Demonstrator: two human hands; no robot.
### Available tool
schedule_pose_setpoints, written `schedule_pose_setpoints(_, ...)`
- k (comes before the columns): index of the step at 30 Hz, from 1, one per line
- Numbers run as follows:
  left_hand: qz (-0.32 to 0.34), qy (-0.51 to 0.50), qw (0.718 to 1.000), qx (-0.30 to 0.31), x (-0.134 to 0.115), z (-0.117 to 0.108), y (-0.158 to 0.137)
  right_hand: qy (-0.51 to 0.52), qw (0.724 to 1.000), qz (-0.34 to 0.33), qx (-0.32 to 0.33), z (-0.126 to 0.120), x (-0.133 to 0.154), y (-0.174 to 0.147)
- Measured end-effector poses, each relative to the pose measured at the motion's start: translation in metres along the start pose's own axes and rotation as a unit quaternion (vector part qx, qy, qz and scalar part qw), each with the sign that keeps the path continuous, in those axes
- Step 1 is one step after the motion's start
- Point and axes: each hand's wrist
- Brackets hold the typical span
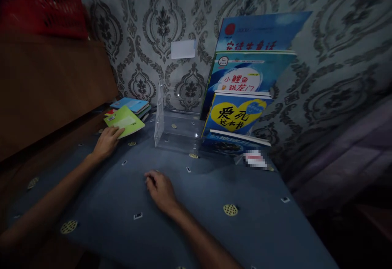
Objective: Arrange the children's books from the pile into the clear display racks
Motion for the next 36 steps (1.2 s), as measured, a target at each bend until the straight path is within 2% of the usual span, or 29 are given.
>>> schedule_pose_setpoints(3, 0.009, 0.020, 1.000, 0.017, -0.007, 0.000, -0.029, 0.004, 1.000, -0.001, -0.016, 0.001, -0.002, 0.001)
schedule_pose_setpoints(8, 0.022, 0.037, 0.996, 0.081, -0.025, -0.006, -0.071, 0.003, 0.999, -0.023, -0.038, 0.002, -0.004, 0.002)
schedule_pose_setpoints(13, 0.066, 0.050, 0.992, 0.099, -0.050, -0.016, -0.107, -0.063, 0.986, -0.091, -0.123, 0.001, 0.005, -0.007)
schedule_pose_setpoints(15, 0.093, 0.042, 0.990, 0.099, -0.058, -0.018, -0.122, -0.099, 0.978, -0.127, -0.135, -0.001, 0.009, -0.011)
schedule_pose_setpoints(18, 0.145, 0.014, 0.986, 0.086, -0.067, -0.018, -0.147, -0.167, 0.964, -0.174, -0.109, -0.008, 0.013, -0.015)
schedule_pose_setpoints(21, 0.217, -0.022, 0.974, 0.057, -0.080, -0.020, -0.168, -0.231, 0.953, -0.193, -0.035, -0.017, 0.014, -0.017)
schedule_pose_setpoints(24, 0.267, -0.049, 0.959, 0.076, -0.101, -0.031, -0.181, -0.266, 0.940, -0.212, 0.035, -0.021, 0.015, -0.023)
schedule_pose_setpoints(27, 0.305, -0.077, 0.941, 0.125, -0.126, -0.045, -0.186, -0.285, 0.927, -0.231, 0.074, -0.021, 0.017, -0.030)
schedule_pose_setpoints(31, 0.336, -0.109, 0.919, 0.173, -0.145, -0.051, -0.185, -0.308, 0.925, -0.204, 0.091, -0.022, 0.014, -0.034)
schedule_pose_setpoints(36, 0.349, -0.140, 0.903, 0.210, -0.148, -0.051, -0.179, -0.343, 0.927, -0.118, 0.093, -0.035, 0.000, -0.024)
Point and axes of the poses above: each hand's wrist, its own y-axis towards the middle knuckle, its own z-axis out of the palm, x = y × z, and after that the axes turned 9 degrees about -y, right-handed
